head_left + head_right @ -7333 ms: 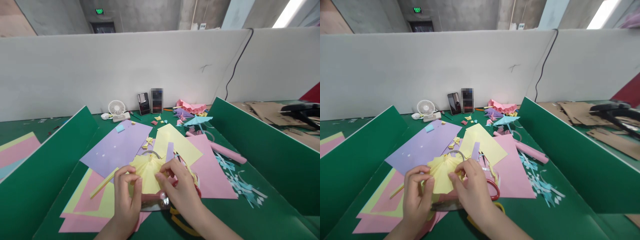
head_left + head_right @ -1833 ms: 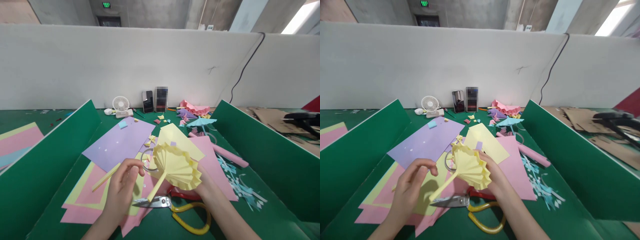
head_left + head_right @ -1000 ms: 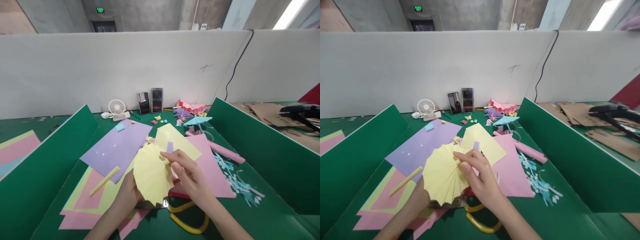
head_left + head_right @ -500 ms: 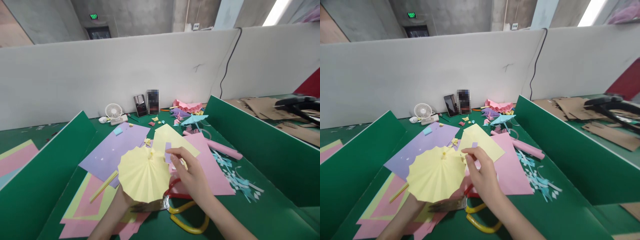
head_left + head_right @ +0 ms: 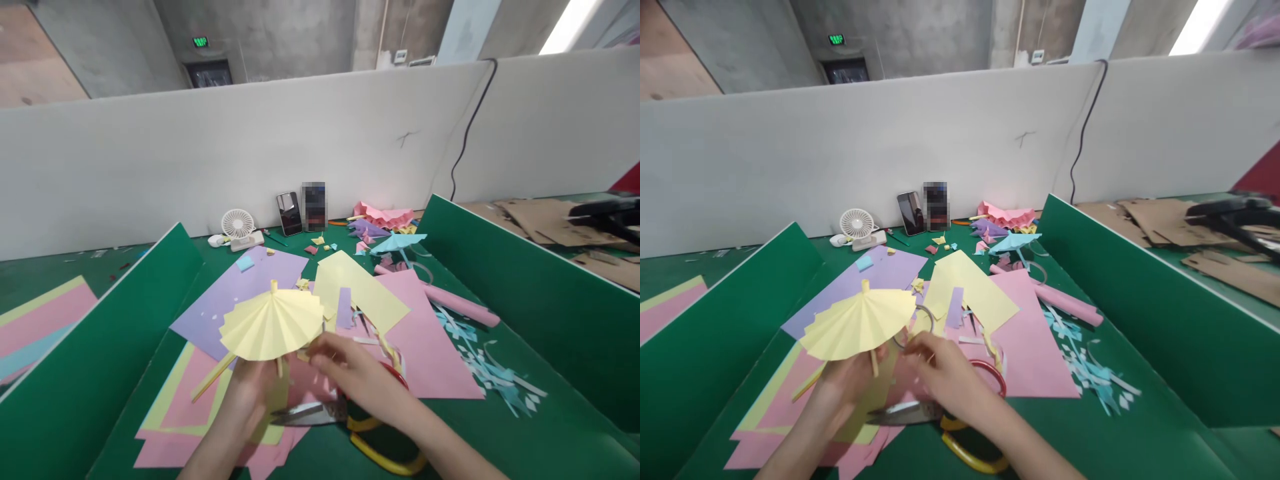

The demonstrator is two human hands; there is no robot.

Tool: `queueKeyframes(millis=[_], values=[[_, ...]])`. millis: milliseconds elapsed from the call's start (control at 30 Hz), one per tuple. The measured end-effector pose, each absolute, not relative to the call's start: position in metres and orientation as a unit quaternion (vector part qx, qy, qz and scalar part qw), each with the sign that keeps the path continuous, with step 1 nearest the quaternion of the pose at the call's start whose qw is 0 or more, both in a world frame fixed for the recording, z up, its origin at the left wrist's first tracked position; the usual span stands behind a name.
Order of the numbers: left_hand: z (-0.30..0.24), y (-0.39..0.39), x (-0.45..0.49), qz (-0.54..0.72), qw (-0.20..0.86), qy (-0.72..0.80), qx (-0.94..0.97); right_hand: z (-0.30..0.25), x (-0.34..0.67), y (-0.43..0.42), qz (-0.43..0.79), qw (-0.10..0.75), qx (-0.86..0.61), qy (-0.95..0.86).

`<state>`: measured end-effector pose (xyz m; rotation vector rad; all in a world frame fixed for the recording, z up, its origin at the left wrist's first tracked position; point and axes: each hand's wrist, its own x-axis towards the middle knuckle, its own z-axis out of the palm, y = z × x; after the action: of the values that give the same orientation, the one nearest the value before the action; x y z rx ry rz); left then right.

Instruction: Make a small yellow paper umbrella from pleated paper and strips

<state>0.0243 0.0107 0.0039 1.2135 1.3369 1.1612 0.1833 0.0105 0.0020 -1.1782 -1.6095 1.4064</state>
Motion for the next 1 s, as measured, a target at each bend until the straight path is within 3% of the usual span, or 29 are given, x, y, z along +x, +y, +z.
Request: queueKeyframes(millis=[100,167,600,1000], values=[[0.009,0.010,0.027,0.495,0.628,0.478,0.363,0.001,0.169,-0.002,0.561,0.319,-0.407,-0.647],[0.011,0.009,0.029,0.500,0.664,0.464,0.307,-0.001,0.161,-0.007,0.579,0.309,-0.388,-0.647],[0.001,-0.002,0.032,0.489,0.709,0.437,0.258,-0.008,0.150,-0.009,0.548,0.337,-0.405,-0.650],[0.010,-0.001,0.038,0.482,0.688,0.448,0.306,-0.005,0.157,-0.004,0.521,0.352,-0.450,-0.634]])
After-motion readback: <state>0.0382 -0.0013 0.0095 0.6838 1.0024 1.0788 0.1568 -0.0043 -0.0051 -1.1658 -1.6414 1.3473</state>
